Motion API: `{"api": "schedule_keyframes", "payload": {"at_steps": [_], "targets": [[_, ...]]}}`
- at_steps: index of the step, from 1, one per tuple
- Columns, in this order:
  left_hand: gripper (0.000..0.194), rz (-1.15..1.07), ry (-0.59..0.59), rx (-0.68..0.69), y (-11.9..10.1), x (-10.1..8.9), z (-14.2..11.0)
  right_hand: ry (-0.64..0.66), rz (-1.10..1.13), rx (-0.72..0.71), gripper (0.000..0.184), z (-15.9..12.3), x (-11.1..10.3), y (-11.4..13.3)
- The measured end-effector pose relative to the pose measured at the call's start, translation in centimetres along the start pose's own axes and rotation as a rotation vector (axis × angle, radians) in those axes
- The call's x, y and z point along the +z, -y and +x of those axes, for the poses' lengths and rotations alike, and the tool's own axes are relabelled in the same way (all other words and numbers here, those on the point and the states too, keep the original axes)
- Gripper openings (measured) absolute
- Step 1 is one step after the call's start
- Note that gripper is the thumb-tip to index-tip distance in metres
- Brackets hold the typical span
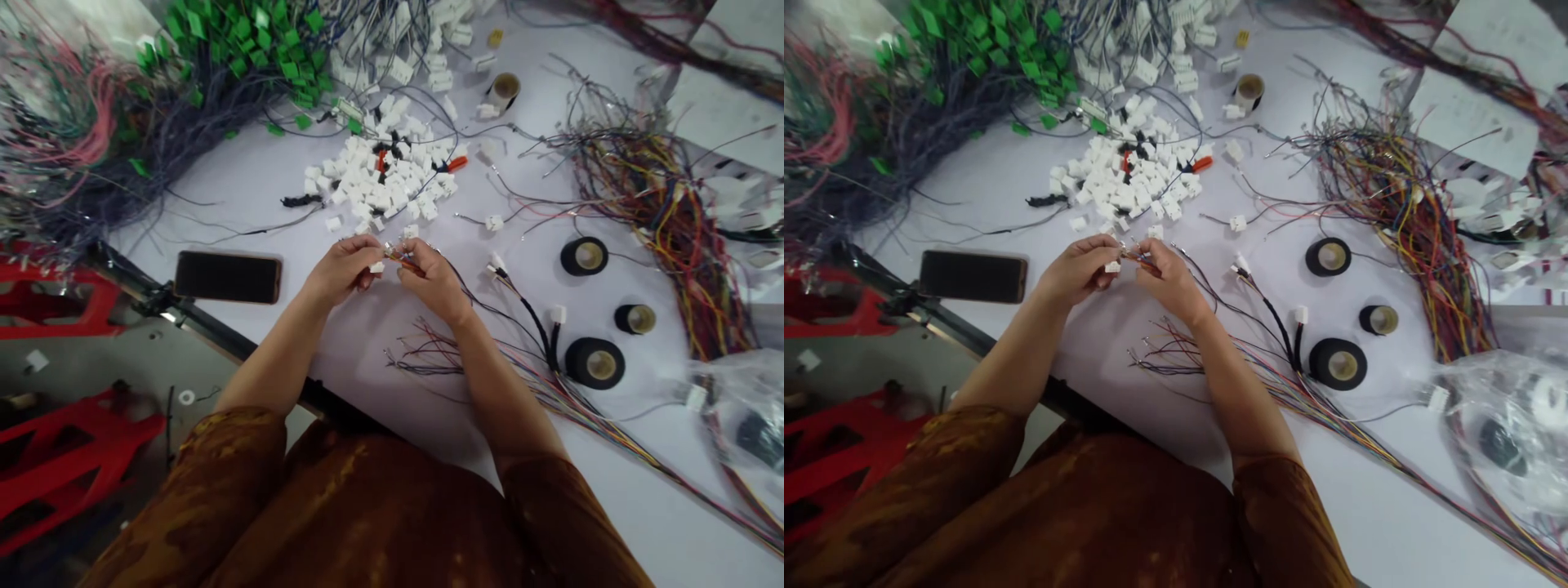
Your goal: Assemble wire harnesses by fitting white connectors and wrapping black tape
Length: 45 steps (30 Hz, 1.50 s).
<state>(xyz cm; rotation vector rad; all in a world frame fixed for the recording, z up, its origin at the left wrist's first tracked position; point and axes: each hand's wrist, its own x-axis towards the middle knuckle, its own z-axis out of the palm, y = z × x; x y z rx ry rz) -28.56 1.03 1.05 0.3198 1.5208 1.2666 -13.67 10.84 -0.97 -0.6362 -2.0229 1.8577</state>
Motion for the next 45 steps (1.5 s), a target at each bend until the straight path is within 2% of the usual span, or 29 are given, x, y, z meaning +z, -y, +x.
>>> {"api": "schedule_keyframes", "payload": {"at_steps": [3, 7, 10, 12, 15, 18, 22, 26, 30, 35, 42, 45], "targets": [[0.010, 0.020, 0.043, -0.037, -0.4, -0.2, -0.3, -0.021, 0.062, -0.018, 0.011, -0.1, 0.2, 0.0], [0.013, -0.038, 0.074, -0.118, -0.1, 0.2, -0.3, -0.160, 0.162, -0.020, 0.029, -0.2, 1.0, -0.5], [0.011, -0.101, 0.088, -0.114, 0.3, 0.6, 0.0, -0.238, 0.315, 0.006, 0.028, 0.0, 1.3, -0.8], [0.015, -0.142, 0.055, -0.077, 0.6, 0.8, 0.0, -0.239, 0.377, 0.031, 0.024, 0.0, 1.3, -0.7], [0.025, -0.195, 0.005, -0.011, 0.8, 1.0, 0.1, -0.207, 0.283, 0.039, 0.025, 0.0, 1.0, -0.4], [0.028, -0.198, 0.044, 0.044, 1.1, 1.0, 0.1, -0.211, 0.194, 0.043, 0.028, -0.1, 0.9, 0.1], [0.028, -0.135, 0.081, 0.122, 1.5, 0.9, 0.2, -0.245, 0.274, 0.088, 0.026, -0.1, 1.0, 0.4], [0.033, -0.170, 0.095, 0.172, 1.7, 0.7, 0.3, -0.267, 0.341, 0.105, 0.025, -0.1, 1.0, 0.3], [0.037, -0.191, 0.014, 0.211, 1.9, 0.8, 0.3, -0.236, 0.339, 0.076, 0.027, -0.5, 0.9, 0.3], [0.045, -0.160, -0.039, 0.348, 2.6, 1.4, 0.6, -0.194, 0.237, 0.005, 0.027, -0.7, 1.1, 0.5], [0.046, -0.086, -0.138, 0.466, 2.8, 2.1, 0.3, -0.236, 0.248, 0.056, 0.034, -0.6, 1.1, 0.4], [0.046, -0.063, -0.148, 0.473, 2.9, 2.2, 0.3, -0.233, 0.244, 0.063, 0.037, -0.5, 1.1, 0.4]]}}
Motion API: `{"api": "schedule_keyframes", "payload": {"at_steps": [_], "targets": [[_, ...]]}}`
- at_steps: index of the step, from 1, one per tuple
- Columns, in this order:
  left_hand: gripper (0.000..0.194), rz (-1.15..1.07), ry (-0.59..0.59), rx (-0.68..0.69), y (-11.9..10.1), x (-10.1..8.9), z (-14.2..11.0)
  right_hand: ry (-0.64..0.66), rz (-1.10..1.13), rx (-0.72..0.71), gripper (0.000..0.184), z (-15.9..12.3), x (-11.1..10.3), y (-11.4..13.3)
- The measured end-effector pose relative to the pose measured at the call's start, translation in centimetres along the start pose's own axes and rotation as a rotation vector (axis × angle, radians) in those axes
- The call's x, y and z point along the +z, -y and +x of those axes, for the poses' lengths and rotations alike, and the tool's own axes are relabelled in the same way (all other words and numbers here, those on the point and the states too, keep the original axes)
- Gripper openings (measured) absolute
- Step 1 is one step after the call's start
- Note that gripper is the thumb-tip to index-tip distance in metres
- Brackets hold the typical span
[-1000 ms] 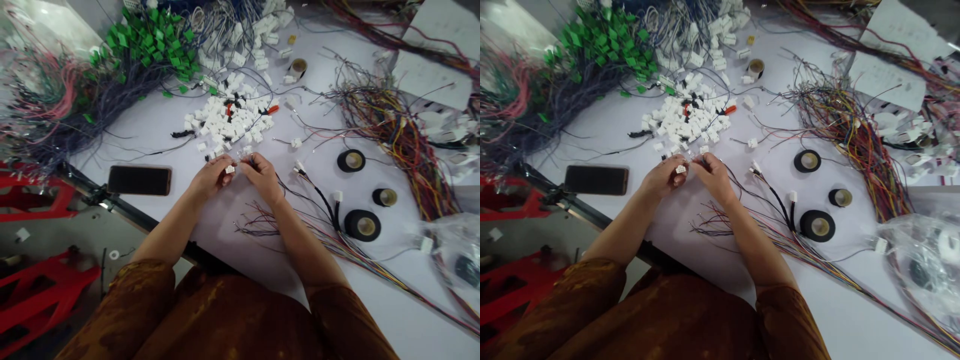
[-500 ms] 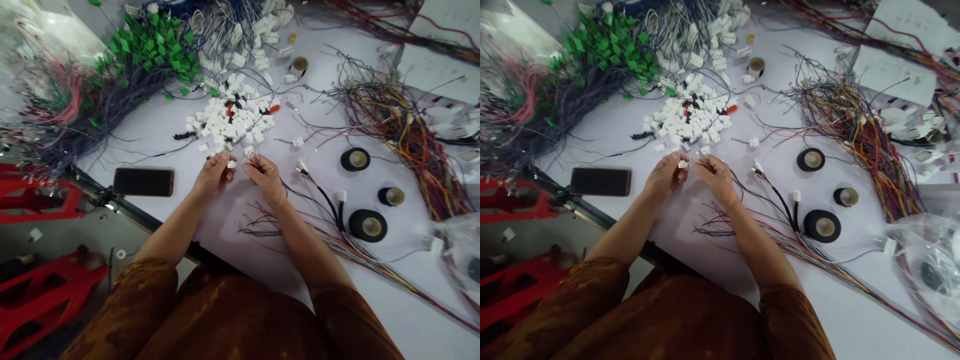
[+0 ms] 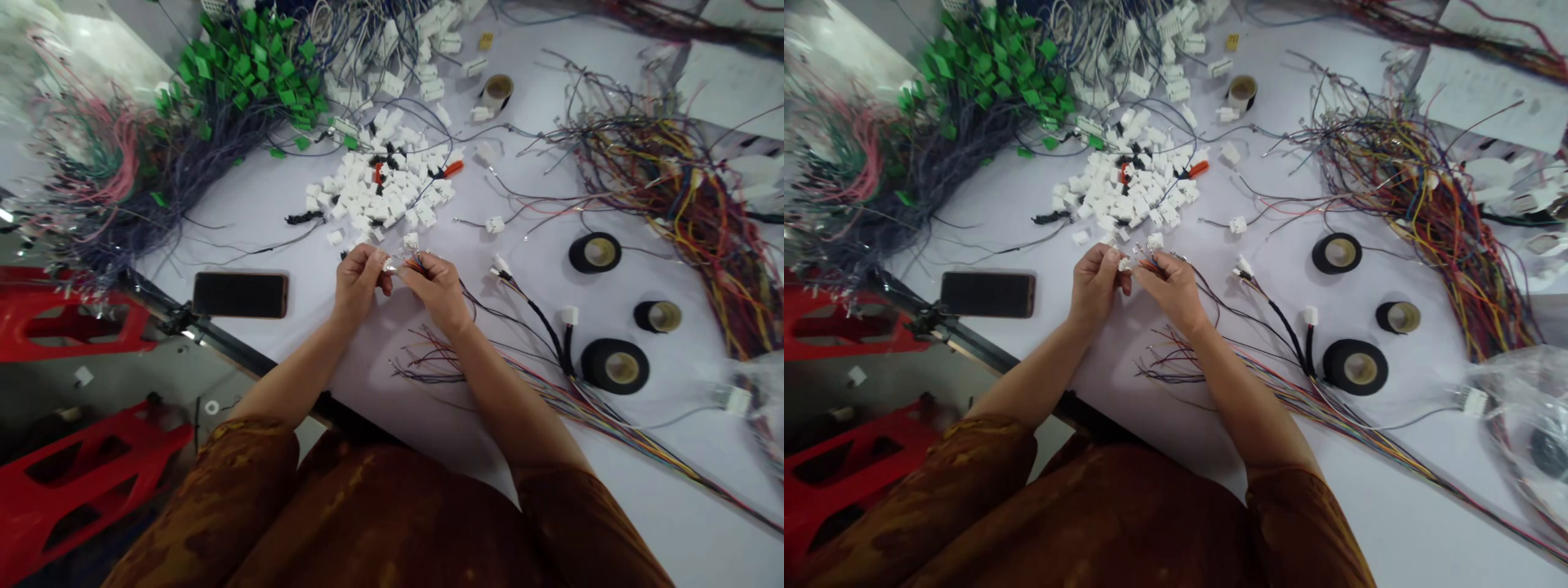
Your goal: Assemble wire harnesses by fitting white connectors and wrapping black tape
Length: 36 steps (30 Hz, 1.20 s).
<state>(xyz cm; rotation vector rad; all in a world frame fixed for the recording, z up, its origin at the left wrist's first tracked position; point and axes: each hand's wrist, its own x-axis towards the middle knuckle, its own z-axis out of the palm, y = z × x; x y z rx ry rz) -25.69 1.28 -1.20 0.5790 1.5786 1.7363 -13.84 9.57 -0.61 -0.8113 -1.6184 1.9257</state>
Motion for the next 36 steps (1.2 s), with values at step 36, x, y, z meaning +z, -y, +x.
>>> {"api": "schedule_keyframes", "payload": {"at_steps": [36], "targets": [[0.037, 0.120, 0.001, 0.110, 0.0, 1.2, -0.7, -0.009, -0.160, -0.145, 0.028, -0.4, 0.1, -0.6]]}}
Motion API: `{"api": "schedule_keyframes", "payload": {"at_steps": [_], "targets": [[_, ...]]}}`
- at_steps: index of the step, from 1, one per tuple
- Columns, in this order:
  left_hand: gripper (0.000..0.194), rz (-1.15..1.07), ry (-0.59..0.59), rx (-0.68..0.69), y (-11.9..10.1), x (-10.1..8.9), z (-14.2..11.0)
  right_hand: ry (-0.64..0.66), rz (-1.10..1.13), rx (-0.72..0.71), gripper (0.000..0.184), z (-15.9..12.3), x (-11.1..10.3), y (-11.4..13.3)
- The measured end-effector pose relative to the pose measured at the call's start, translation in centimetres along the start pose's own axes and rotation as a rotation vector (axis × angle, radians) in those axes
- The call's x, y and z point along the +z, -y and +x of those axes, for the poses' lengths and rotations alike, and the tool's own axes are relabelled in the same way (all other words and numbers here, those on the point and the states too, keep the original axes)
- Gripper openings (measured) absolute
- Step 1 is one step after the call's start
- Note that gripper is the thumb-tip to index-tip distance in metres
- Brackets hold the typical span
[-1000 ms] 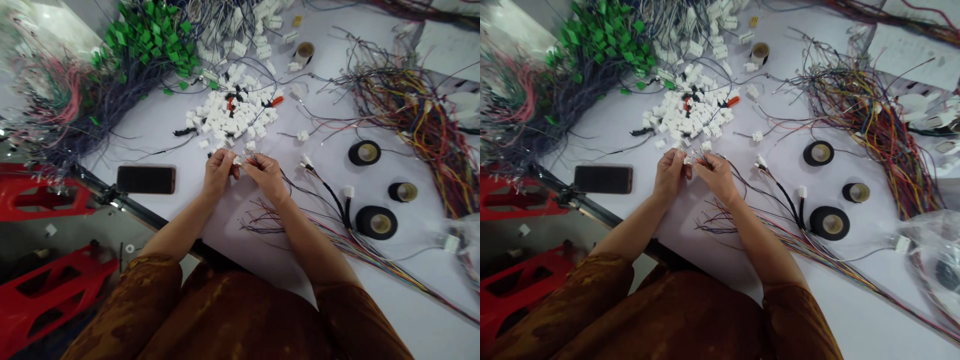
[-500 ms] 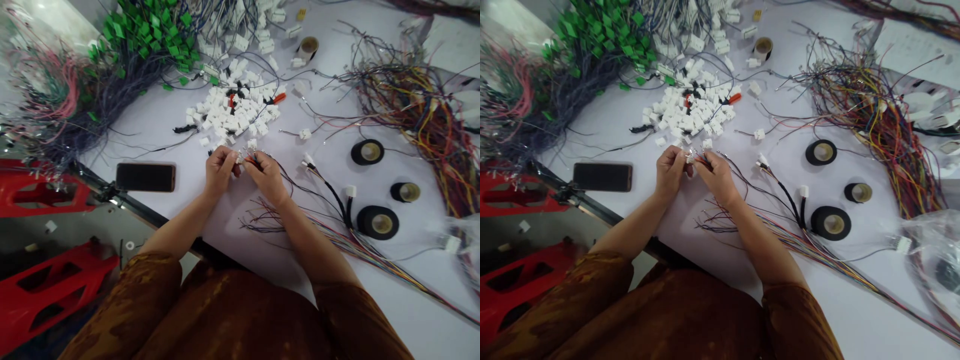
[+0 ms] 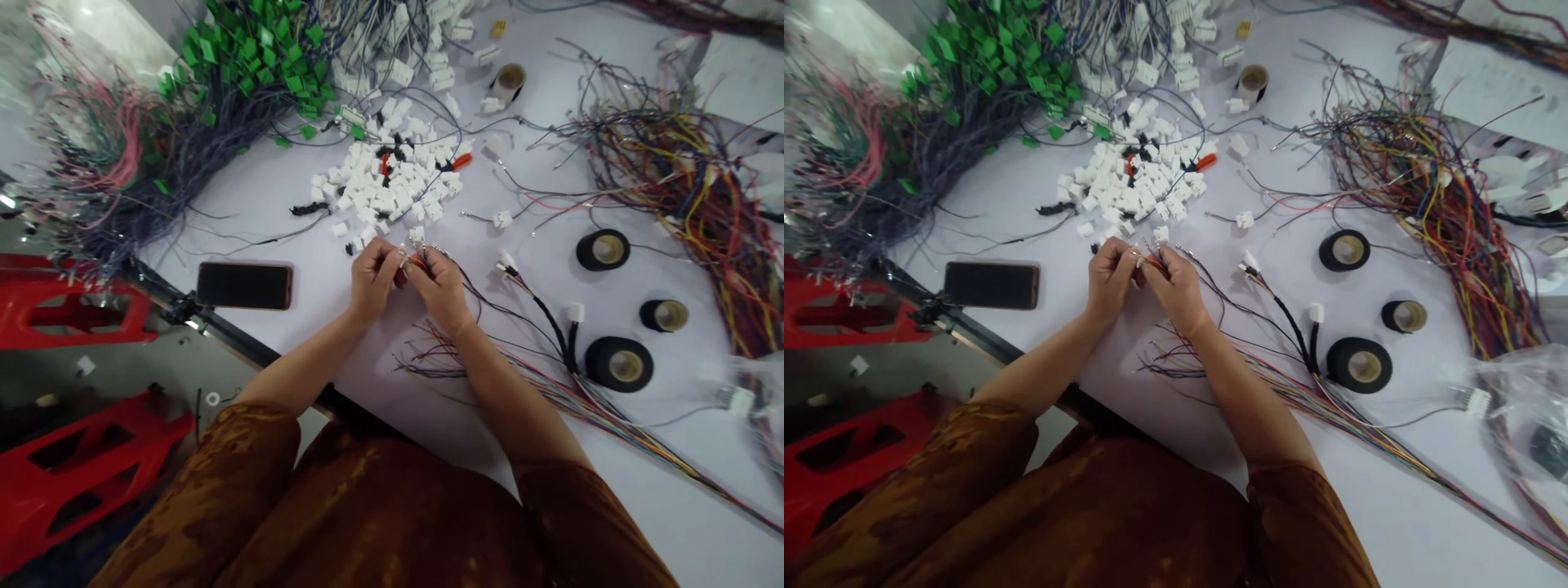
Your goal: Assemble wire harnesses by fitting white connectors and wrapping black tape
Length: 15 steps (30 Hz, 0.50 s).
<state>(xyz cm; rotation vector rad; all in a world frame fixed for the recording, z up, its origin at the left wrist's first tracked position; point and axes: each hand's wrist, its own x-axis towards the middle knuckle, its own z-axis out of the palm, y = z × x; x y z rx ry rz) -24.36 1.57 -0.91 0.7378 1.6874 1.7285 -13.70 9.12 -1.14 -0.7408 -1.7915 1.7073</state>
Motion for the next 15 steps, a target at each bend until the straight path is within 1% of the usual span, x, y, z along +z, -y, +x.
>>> {"api": "schedule_keyframes", "payload": {"at_steps": [4, 6, 8, 12, 13, 15], "targets": [[0.038, -0.067, 0.061, -0.102, 0.3, -0.8, 0.7, 0.009, 0.055, 0.024, 0.027, 0.2, -0.4, -0.6], [0.037, -0.065, 0.120, -0.152, 0.4, -1.4, 1.3, 0.060, 0.070, 0.015, 0.029, 0.4, -0.6, -0.6], [0.038, -0.049, 0.194, -0.176, 0.3, -2.0, 1.7, 0.152, 0.055, 0.008, 0.033, 0.6, -0.8, -0.4], [0.036, -0.043, 0.324, -0.163, -0.1, -2.6, 2.2, 0.326, 0.056, 0.030, 0.036, 0.9, -1.1, 0.0], [0.035, -0.042, 0.339, -0.152, -0.2, -2.6, 2.2, 0.349, 0.060, 0.030, 0.036, 1.0, -1.1, 0.0], [0.033, -0.043, 0.330, -0.127, -0.3, -2.7, 2.1, 0.365, 0.054, 0.026, 0.035, 1.1, -1.2, 0.0]]}}
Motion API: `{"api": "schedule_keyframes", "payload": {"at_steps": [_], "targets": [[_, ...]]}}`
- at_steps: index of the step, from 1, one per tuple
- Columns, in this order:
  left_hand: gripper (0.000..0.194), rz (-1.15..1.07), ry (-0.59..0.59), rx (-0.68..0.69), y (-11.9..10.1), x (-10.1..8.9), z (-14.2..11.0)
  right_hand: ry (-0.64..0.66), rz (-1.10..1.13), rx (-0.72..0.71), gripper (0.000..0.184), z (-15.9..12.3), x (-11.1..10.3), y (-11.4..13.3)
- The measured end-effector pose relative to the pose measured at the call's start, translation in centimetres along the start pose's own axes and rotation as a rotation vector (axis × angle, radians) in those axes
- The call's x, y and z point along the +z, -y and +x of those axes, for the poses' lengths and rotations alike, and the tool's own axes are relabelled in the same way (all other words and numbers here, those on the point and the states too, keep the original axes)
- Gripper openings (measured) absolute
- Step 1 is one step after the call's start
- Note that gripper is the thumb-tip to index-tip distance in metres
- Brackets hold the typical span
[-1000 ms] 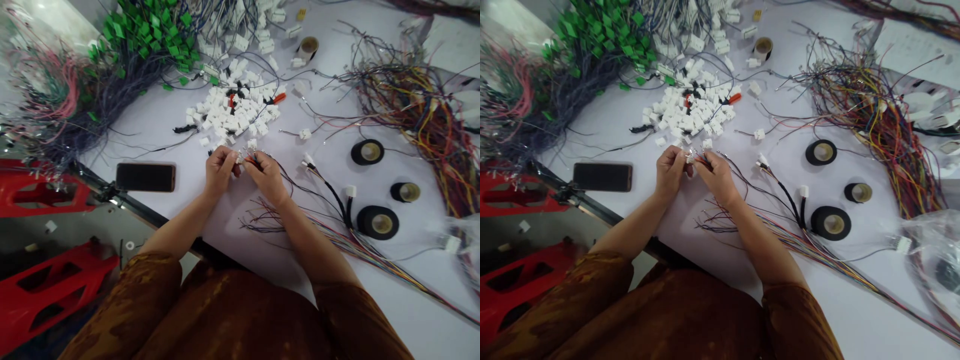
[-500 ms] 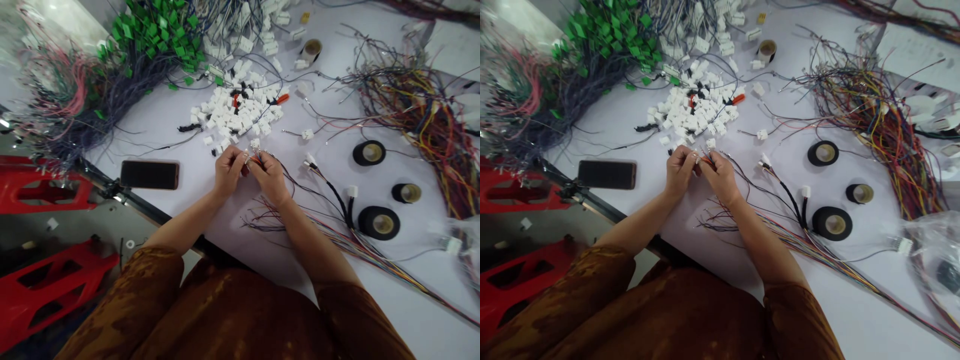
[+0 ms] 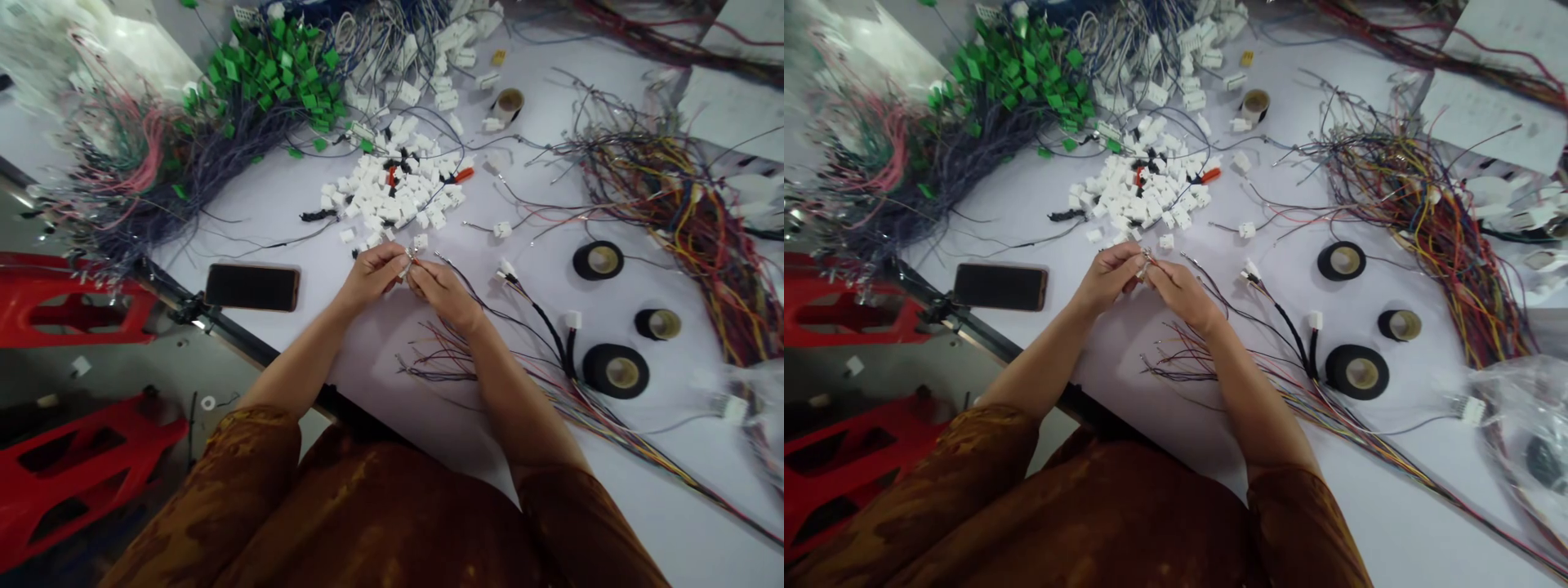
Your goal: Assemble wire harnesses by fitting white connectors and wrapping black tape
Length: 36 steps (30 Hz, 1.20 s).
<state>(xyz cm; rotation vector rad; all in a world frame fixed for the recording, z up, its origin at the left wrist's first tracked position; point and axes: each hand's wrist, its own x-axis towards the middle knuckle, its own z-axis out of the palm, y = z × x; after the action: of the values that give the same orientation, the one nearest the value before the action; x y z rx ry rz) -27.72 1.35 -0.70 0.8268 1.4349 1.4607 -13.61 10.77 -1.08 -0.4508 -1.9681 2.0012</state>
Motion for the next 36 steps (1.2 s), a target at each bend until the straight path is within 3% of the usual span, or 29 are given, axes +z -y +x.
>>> {"api": "schedule_keyframes", "payload": {"at_steps": [11, 17, 20, 24, 28, 30, 36], "targets": [[0.025, -0.024, -0.045, 0.035, -0.1, 0.1, -0.2, 0.078, 0.051, 0.052, 0.037, 0.0, -0.4, 0.4], [0.029, -0.057, -0.064, 0.008, 0.0, 0.2, -0.5, -0.068, 0.138, 0.073, 0.031, 0.0, -0.1, 0.9], [0.023, -0.041, -0.041, 0.015, 0.0, 0.1, -0.6, -0.029, 0.108, 0.104, 0.032, -0.1, -0.3, 1.3], [0.030, 0.002, 0.048, -0.033, -0.1, -0.1, -0.7, 0.064, 0.077, 0.107, 0.036, -0.1, -0.8, 1.7], [0.027, -0.019, 0.042, -0.049, -0.2, 0.1, -0.8, 0.108, 0.070, 0.117, 0.037, 0.0, -0.9, 1.4], [0.029, -0.022, 0.000, -0.041, -0.1, 0.2, -0.8, 0.077, 0.083, 0.134, 0.035, 0.0, -0.8, 1.2], [0.034, -0.015, -0.115, -0.035, 0.0, 0.5, -1.0, -0.248, 0.053, 0.068, 0.024, 0.0, 0.2, 0.2]]}}
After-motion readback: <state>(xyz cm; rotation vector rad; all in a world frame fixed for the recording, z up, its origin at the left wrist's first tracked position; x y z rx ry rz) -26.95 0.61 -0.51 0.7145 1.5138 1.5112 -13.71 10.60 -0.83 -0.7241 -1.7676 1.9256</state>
